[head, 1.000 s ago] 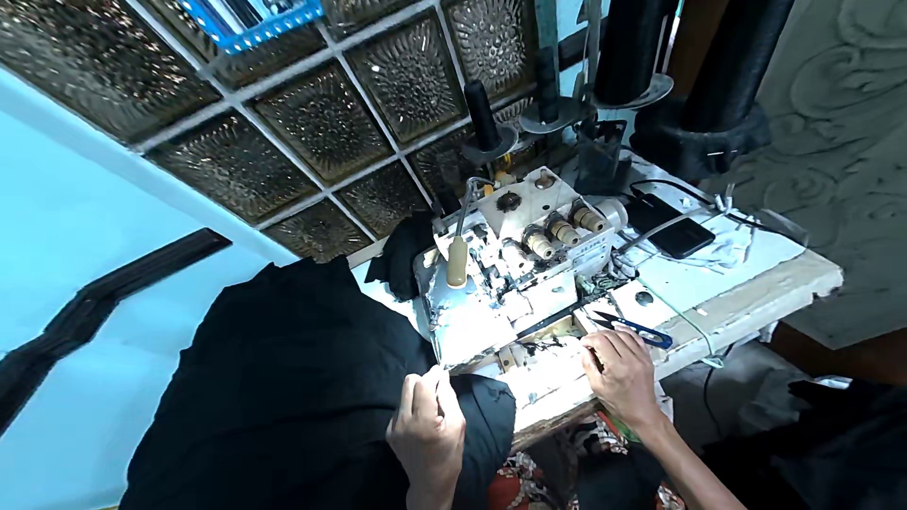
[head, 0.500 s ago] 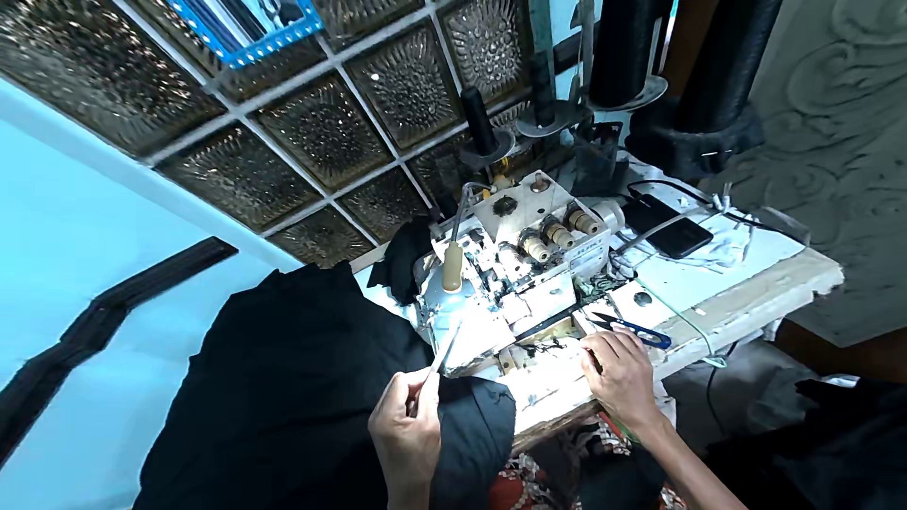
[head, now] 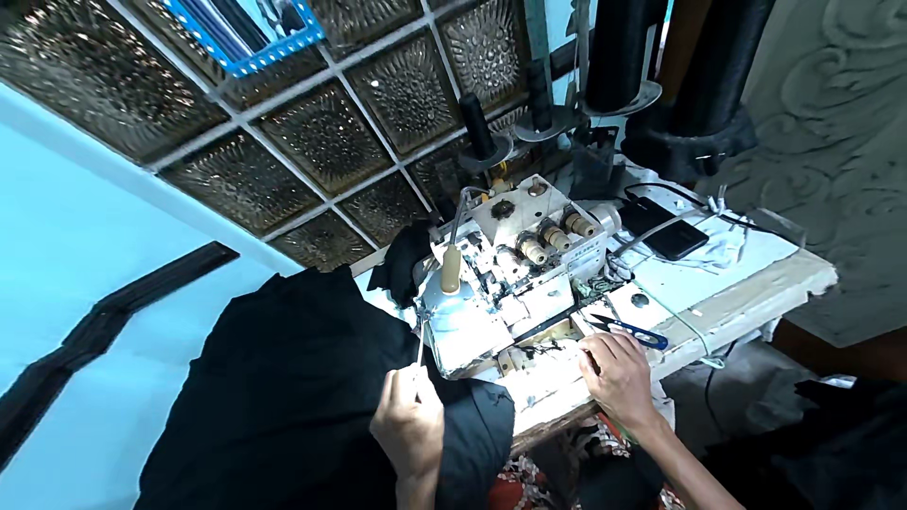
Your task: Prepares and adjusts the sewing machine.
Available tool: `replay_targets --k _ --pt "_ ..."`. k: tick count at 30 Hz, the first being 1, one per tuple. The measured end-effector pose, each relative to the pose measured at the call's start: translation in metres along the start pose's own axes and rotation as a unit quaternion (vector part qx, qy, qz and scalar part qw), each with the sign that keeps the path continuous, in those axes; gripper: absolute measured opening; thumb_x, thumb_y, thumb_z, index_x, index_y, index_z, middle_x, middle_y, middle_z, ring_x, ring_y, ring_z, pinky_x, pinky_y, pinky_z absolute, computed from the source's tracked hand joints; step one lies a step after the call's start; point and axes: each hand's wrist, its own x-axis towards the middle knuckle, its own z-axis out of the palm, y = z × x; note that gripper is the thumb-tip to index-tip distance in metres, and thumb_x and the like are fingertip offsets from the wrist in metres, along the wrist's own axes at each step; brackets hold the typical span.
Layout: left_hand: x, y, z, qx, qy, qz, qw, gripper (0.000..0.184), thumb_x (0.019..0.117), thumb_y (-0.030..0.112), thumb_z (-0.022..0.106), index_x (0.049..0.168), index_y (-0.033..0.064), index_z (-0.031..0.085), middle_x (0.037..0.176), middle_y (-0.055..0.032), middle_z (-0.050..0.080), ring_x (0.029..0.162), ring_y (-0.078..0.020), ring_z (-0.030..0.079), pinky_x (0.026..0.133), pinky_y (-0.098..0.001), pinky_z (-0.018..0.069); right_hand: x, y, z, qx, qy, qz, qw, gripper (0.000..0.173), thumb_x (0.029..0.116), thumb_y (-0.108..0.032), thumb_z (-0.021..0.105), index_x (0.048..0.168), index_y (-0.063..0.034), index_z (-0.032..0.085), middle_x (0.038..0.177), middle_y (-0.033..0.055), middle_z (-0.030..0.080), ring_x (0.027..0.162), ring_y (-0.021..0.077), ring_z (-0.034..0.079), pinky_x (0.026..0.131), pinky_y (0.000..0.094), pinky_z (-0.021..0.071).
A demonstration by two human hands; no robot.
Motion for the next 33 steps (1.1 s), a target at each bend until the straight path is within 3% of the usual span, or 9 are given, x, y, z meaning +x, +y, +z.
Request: replay_targets --k 2,4,13,16,20,23,29,31,33 --pt "0.001 -0.008 -0.006 -0.185 -0.015 -0.039 0.982 0.011 0.0902 0.002 0.063 0.088 -0.0072 0.068 0.077 -0.0033 0.065 0.067 0.0063 0.056 0.064 -0.0078 0.0458 0.000 0.000 0.000 0.000 0.001 -0.001 1.000 0.023 0.0911 -0.017 0.055 0.084 -0.0068 0.074 0.084 0.0089 0.076 0.084 0.0274 0.075 0.093 0.0452 0.0555" --pt "-0.001 -0.010 -0.008 -0.246 -0.014 -0.041 0.968 0.011 0.0884 0.001 0.063 0.087 -0.0087 0.067 0.077 -0.0023 0.064 0.069 0.0108 0.054 0.065 -0.0041 0.0439 0.000 -0.001 0.001 0.002 0.002 -0.001 1.000 0.023 0.0913 -0.017 0.055 0.084 -0.0067 0.073 0.084 0.0090 0.076 0.084 0.0276 0.075 0.093 0.0454 0.0553" --pt "-0.003 -0.004 0.010 0.086 0.041 0.040 0.995 0.018 0.0933 0.003 0.058 0.086 -0.0080 0.071 0.077 -0.0208 0.067 0.064 -0.0324 0.068 0.054 -0.0412 0.0518 0.000 0.001 0.001 -0.006 0.005 -0.005 1.000 0.023 0.0908 -0.018 0.055 0.082 -0.0076 0.074 0.083 0.0077 0.076 0.082 0.0265 0.074 0.091 0.0442 0.0556" --pt "-0.004 -0.009 0.010 0.012 0.022 0.018 1.000 0.017 0.0915 0.002 0.060 0.088 -0.0081 0.072 0.079 -0.0194 0.069 0.068 -0.0251 0.069 0.060 -0.0341 0.0537 0.001 0.001 0.001 -0.003 0.001 -0.003 1.000 0.023 0.0913 -0.018 0.054 0.083 -0.0069 0.073 0.083 0.0085 0.075 0.083 0.0267 0.074 0.092 0.0448 0.0552" --pt "-0.004 -0.014 -0.003 -0.204 -0.017 -0.046 0.978 0.011 0.0875 0.001 0.065 0.087 -0.0090 0.069 0.077 -0.0067 0.065 0.069 0.0082 0.055 0.065 -0.0051 0.0438 0.001 -0.001 0.000 -0.002 -0.002 0.000 1.000 0.024 0.0920 -0.018 0.054 0.083 -0.0063 0.073 0.083 0.0090 0.075 0.083 0.0274 0.074 0.092 0.0455 0.0554" --pt "-0.006 -0.014 -0.006 -0.149 0.006 -0.033 0.988 0.012 0.0882 0.002 0.065 0.087 -0.0088 0.070 0.074 -0.0085 0.064 0.066 0.0044 0.053 0.063 -0.0075 0.0423 0.000 0.000 0.000 -0.003 -0.001 -0.003 1.000 0.024 0.0919 -0.018 0.054 0.083 -0.0069 0.073 0.084 0.0084 0.075 0.083 0.0270 0.074 0.092 0.0449 0.0552" --pt "-0.004 -0.010 0.005 0.059 0.041 0.008 0.997 0.016 0.0922 0.003 0.059 0.089 -0.0083 0.071 0.078 -0.0206 0.068 0.065 -0.0299 0.067 0.057 -0.0383 0.0521 0.001 0.001 0.000 0.000 -0.003 -0.001 1.000 0.025 0.0918 -0.018 0.054 0.083 -0.0066 0.073 0.083 0.0087 0.075 0.083 0.0274 0.074 0.091 0.0456 0.0555" --pt "-0.005 -0.011 0.006 0.039 0.029 0.009 0.999 0.017 0.0917 0.003 0.060 0.089 -0.0081 0.072 0.078 -0.0195 0.068 0.065 -0.0277 0.067 0.058 -0.0366 0.0527 0.001 0.000 0.000 -0.002 -0.005 -0.002 1.000 0.025 0.0922 -0.019 0.054 0.083 -0.0066 0.073 0.083 0.0087 0.075 0.084 0.0275 0.074 0.092 0.0455 0.0554" --pt "-0.004 -0.011 0.001 -0.051 0.003 -0.007 0.999 0.015 0.0896 0.005 0.063 0.087 -0.0064 0.072 0.074 -0.0126 0.066 0.064 -0.0106 0.059 0.061 -0.0201 0.0477 0.001 0.001 0.000 -0.003 -0.003 -0.002 1.000 0.024 0.0921 -0.019 0.054 0.083 -0.0068 0.074 0.083 0.0085 0.075 0.084 0.0272 0.074 0.091 0.0441 0.0554"
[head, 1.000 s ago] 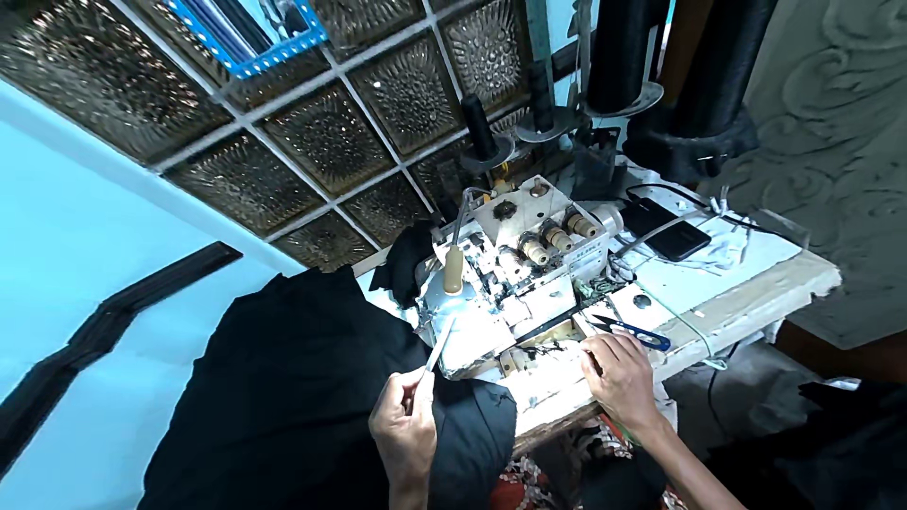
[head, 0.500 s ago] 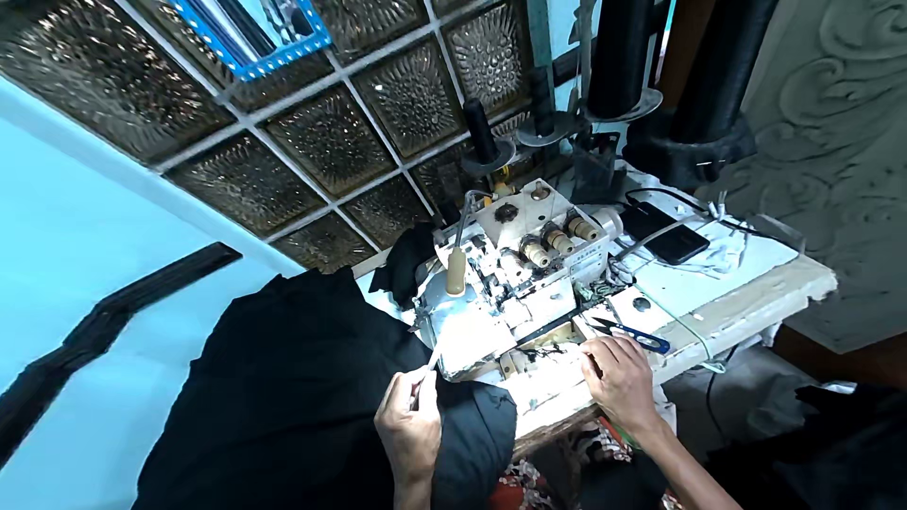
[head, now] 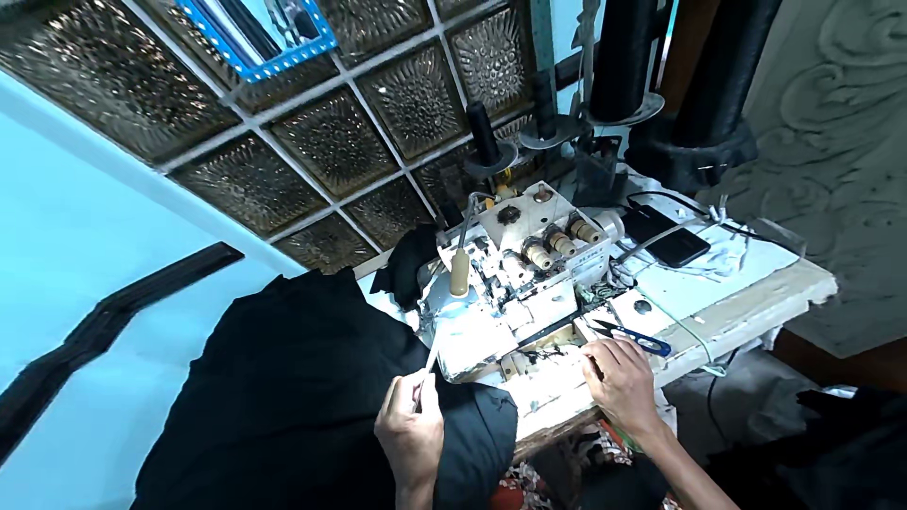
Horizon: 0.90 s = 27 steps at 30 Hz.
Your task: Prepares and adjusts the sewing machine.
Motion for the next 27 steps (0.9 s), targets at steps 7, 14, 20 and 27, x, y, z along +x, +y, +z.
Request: replay_targets --k 7,14,20,27 --pt "0.004 -0.001 -0.003 -0.011 0.026 -0.004 1.000 0.014 0.0893 0.004 0.064 0.085 -0.0068 0.071 0.072 -0.0122 0.064 0.063 -0.0066 0.056 0.061 -0.0160 0.0450 0.000 -0.001 -0.001 0.002 -0.001 0.002 1.000 0.024 0.0918 -0.018 0.054 0.083 -0.0065 0.074 0.083 0.0090 0.075 0.083 0.0277 0.074 0.092 0.0453 0.0554" --pt "-0.001 -0.002 0.009 0.003 0.012 0.012 1.000 0.015 0.0899 0.004 0.063 0.089 -0.0070 0.073 0.077 -0.0159 0.068 0.066 -0.0166 0.064 0.063 -0.0247 0.0514 0.001 -0.001 -0.001 0.005 -0.004 0.000 1.000 0.024 0.0913 -0.018 0.055 0.084 -0.0060 0.074 0.084 0.0093 0.075 0.084 0.0279 0.075 0.092 0.0466 0.0559" --pt "-0.006 -0.001 0.000 -0.137 0.013 -0.028 0.990 0.012 0.0875 0.002 0.066 0.087 -0.0094 0.069 0.075 -0.0078 0.065 0.068 0.0064 0.054 0.065 -0.0059 0.0432 0.000 -0.001 0.000 0.000 0.003 0.001 1.000 0.024 0.0919 -0.018 0.054 0.083 -0.0071 0.073 0.084 0.0086 0.076 0.083 0.0271 0.075 0.091 0.0448 0.0560" --pt "-0.006 -0.005 0.012 -0.006 0.022 -0.016 1.000 0.013 0.0899 0.003 0.064 0.088 -0.0076 0.072 0.074 -0.0152 0.066 0.062 -0.0124 0.060 0.060 -0.0214 0.0482 0.000 -0.001 -0.001 0.001 -0.005 0.002 1.000 0.024 0.0913 -0.018 0.054 0.083 -0.0064 0.073 0.084 0.0090 0.076 0.084 0.0275 0.075 0.092 0.0452 0.0557"
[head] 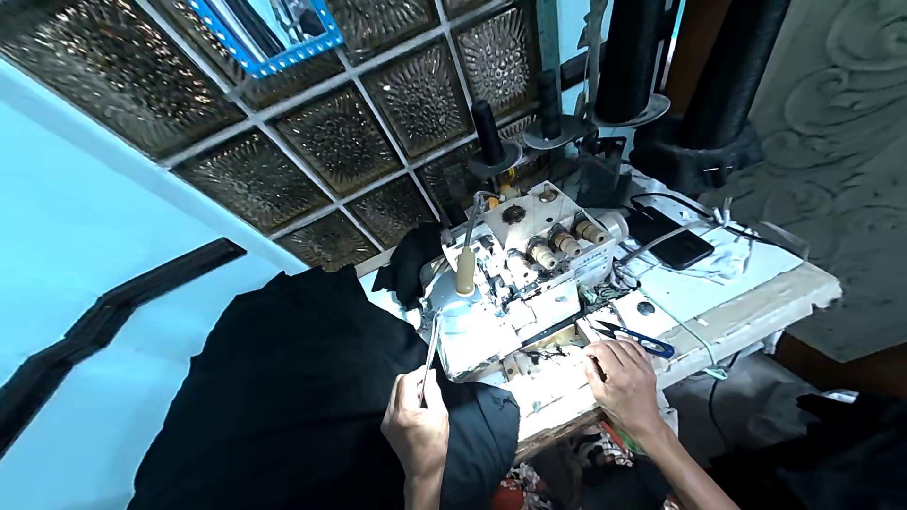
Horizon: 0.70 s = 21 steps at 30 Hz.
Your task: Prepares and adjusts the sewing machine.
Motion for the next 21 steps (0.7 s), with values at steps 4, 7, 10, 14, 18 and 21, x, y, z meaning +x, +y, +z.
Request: replay_targets --k 4,7,10,14,18,21 --pt "-0.002 0.014 -0.011 -0.213 -0.066 -0.048 0.974 0.009 0.0870 0.001 0.066 0.088 -0.0066 0.070 0.079 -0.0031 0.068 0.071 0.0094 0.060 0.068 -0.0057 0.0492 0.000 -0.001 0.000 -0.004 0.002 0.000 1.000 0.024 0.0912 -0.018 0.054 0.082 -0.0069 0.073 0.084 0.0086 0.076 0.083 0.0270 0.074 0.092 0.0447 0.0554" --pt "0.001 0.017 -0.012 -0.254 -0.066 -0.059 0.963 0.007 0.0869 0.000 0.066 0.089 -0.0059 0.069 0.079 -0.0007 0.068 0.071 0.0090 0.060 0.068 -0.0066 0.0502 0.000 -0.002 -0.001 0.000 0.001 0.003 1.000 0.024 0.0918 -0.018 0.054 0.083 -0.0070 0.074 0.084 0.0090 0.075 0.084 0.0275 0.074 0.093 0.0443 0.0551" --pt "0.007 0.017 -0.004 -0.226 -0.069 -0.066 0.969 0.008 0.0882 0.000 0.064 0.090 -0.0057 0.070 0.079 -0.0022 0.066 0.069 0.0082 0.058 0.066 -0.0069 0.0480 0.000 -0.002 -0.002 0.001 0.000 0.003 1.000 0.026 0.0929 -0.019 0.054 0.084 -0.0060 0.074 0.085 0.0101 0.076 0.084 0.0287 0.074 0.092 0.0449 0.0551" --pt "0.008 0.020 0.006 -0.209 -0.087 -0.043 0.973 0.009 0.0887 0.003 0.065 0.087 -0.0039 0.071 0.077 -0.0024 0.066 0.067 0.0070 0.055 0.064 -0.0072 0.0452 0.000 -0.001 -0.001 -0.001 0.003 0.002 1.000 0.026 0.0923 -0.019 0.054 0.082 -0.0063 0.074 0.084 0.0093 0.076 0.084 0.0284 0.074 0.091 0.0438 0.0556" --pt "0.001 0.026 -0.007 -0.253 -0.124 -0.062 0.957 0.009 0.0879 0.005 0.068 0.088 -0.0034 0.071 0.079 -0.0017 0.068 0.072 0.0063 0.061 0.069 -0.0086 0.0505 0.001 0.000 -0.001 -0.001 0.006 -0.005 1.000 0.027 0.0926 -0.020 0.054 0.083 -0.0056 0.075 0.084 0.0098 0.076 0.083 0.0280 0.074 0.090 0.0444 0.0556" --pt "-0.004 0.025 -0.023 -0.327 -0.137 -0.065 0.933 0.007 0.0868 0.003 0.066 0.088 -0.0027 0.071 0.081 0.0016 0.068 0.074 0.0065 0.062 0.068 -0.0089 0.0522 0.000 0.000 -0.001 0.001 0.008 -0.007 1.000 0.027 0.0929 -0.020 0.054 0.082 -0.0056 0.074 0.084 0.0098 0.076 0.084 0.0281 0.074 0.091 0.0439 0.0550"
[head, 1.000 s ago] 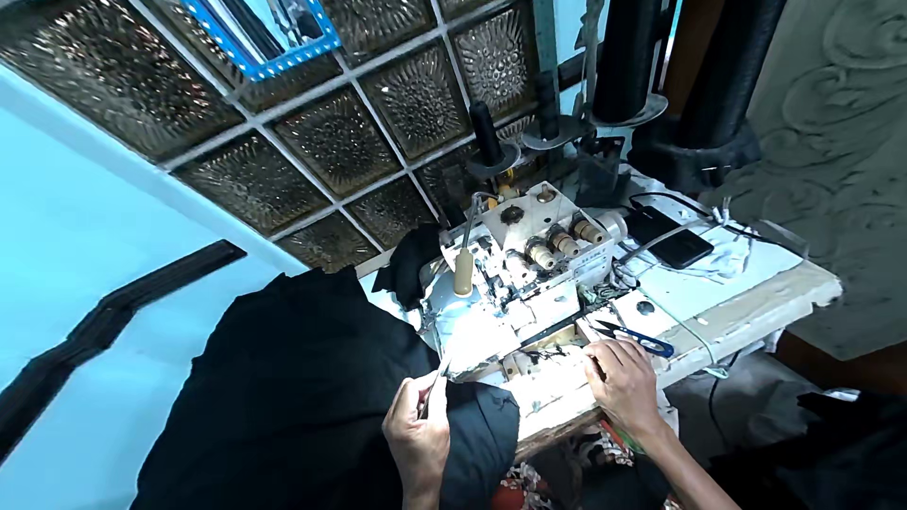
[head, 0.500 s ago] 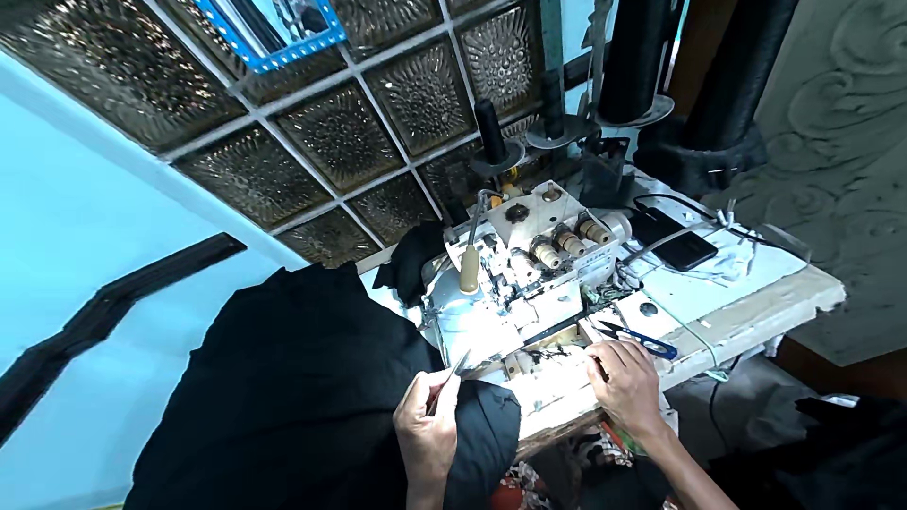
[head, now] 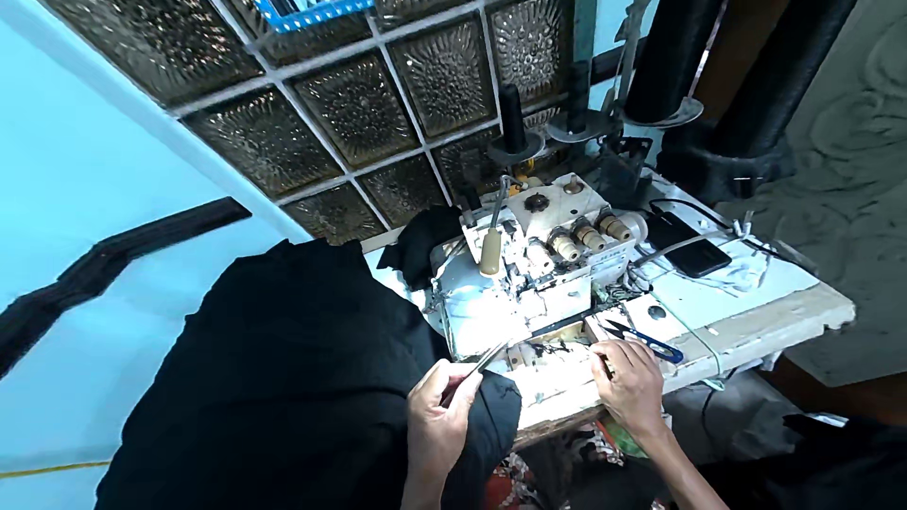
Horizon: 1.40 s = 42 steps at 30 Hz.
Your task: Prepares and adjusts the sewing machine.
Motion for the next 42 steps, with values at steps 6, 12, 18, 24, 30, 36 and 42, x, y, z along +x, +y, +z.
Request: replay_targets --k 6,12,18,24,30,36,42 --pt "-0.016 0.009 0.009 -0.029 -0.003 0.012 0.999 0.008 0.0877 0.004 0.067 0.087 -0.0036 0.071 0.079 0.0008 0.065 0.070 0.0069 0.058 0.065 -0.0071 0.0490 0.000 0.000 -0.002 0.001 -0.007 0.000 1.000 0.026 0.0927 -0.019 0.055 0.084 -0.0054 0.075 0.084 0.0100 0.076 0.083 0.0284 0.073 0.089 0.0440 0.0549" --pt "-0.051 -0.008 0.058 0.156 -0.002 0.124 0.980 0.017 0.0936 0.012 0.062 0.085 0.0012 0.073 0.069 -0.0066 0.061 0.062 -0.0125 0.059 0.060 -0.0219 0.0514 0.000 0.001 -0.002 0.003 -0.010 -0.007 1.000 0.023 0.0914 -0.017 0.056 0.084 -0.0042 0.075 0.086 0.0106 0.076 0.084 0.0293 0.073 0.087 0.0442 0.0555" --pt "-0.052 -0.002 0.050 0.244 -0.009 0.123 0.962 0.022 0.0960 0.014 0.057 0.086 0.0030 0.073 0.070 -0.0071 0.062 0.060 -0.0185 0.063 0.055 -0.0297 0.0521 0.000 0.002 -0.002 0.006 -0.017 -0.008 1.000 0.023 0.0905 -0.015 0.056 0.085 -0.0036 0.075 0.087 0.0113 0.076 0.084 0.0299 0.073 0.087 0.0450 0.0554" --pt "-0.057 -0.015 0.039 0.283 -0.038 0.119 0.951 0.019 0.0944 0.013 0.059 0.086 0.0034 0.072 0.072 -0.0077 0.066 0.061 -0.0210 0.067 0.055 -0.0327 0.0543 0.001 0.001 -0.003 0.002 -0.024 -0.009 1.000 0.022 0.0902 -0.015 0.057 0.086 -0.0025 0.075 0.087 0.0129 0.076 0.085 0.0323 0.073 0.085 0.0481 0.0554" --pt "-0.051 0.005 0.001 0.131 0.019 -0.005 0.991 0.012 0.0883 0.013 0.069 0.088 0.0022 0.075 0.082 -0.0042 0.071 0.072 -0.0044 0.066 0.068 -0.0182 0.0551 0.006 0.001 -0.008 0.062 -0.057 0.021 0.996 0.018 0.0867 -0.013 0.062 0.089 -0.0017 0.077 0.087 0.0133 0.075 0.084 0.0313 0.072 0.087 0.0501 0.0544" --pt "-0.050 0.019 -0.045 -0.227 0.076 -0.110 0.965 0.020 0.0898 0.006 0.069 0.098 0.0221 0.076 0.084 0.0137 0.073 0.064 0.0010 0.066 0.059 -0.0164 0.0572 0.036 -0.041 -0.045 0.429 -0.080 0.299 0.849 0.013 0.0951 -0.001 0.057 0.098 -0.0006 0.070 0.090 -0.0036 0.072 0.084 -0.0031 0.066 0.079 0.0155 0.0550" --pt "-0.047 0.014 -0.049 -0.326 0.156 -0.103 0.927 0.010 0.0899 0.019 0.075 0.099 0.0226 0.079 0.084 0.0094 0.071 0.064 0.0003 0.063 0.060 -0.0151 0.0553 0.048 -0.063 -0.056 0.566 -0.116 0.375 0.726 0.024 0.0970 0.003 0.050 0.090 -0.0066 0.071 0.089 0.0002 0.076 0.085 0.0060 0.071 0.083 0.0218 0.0586"
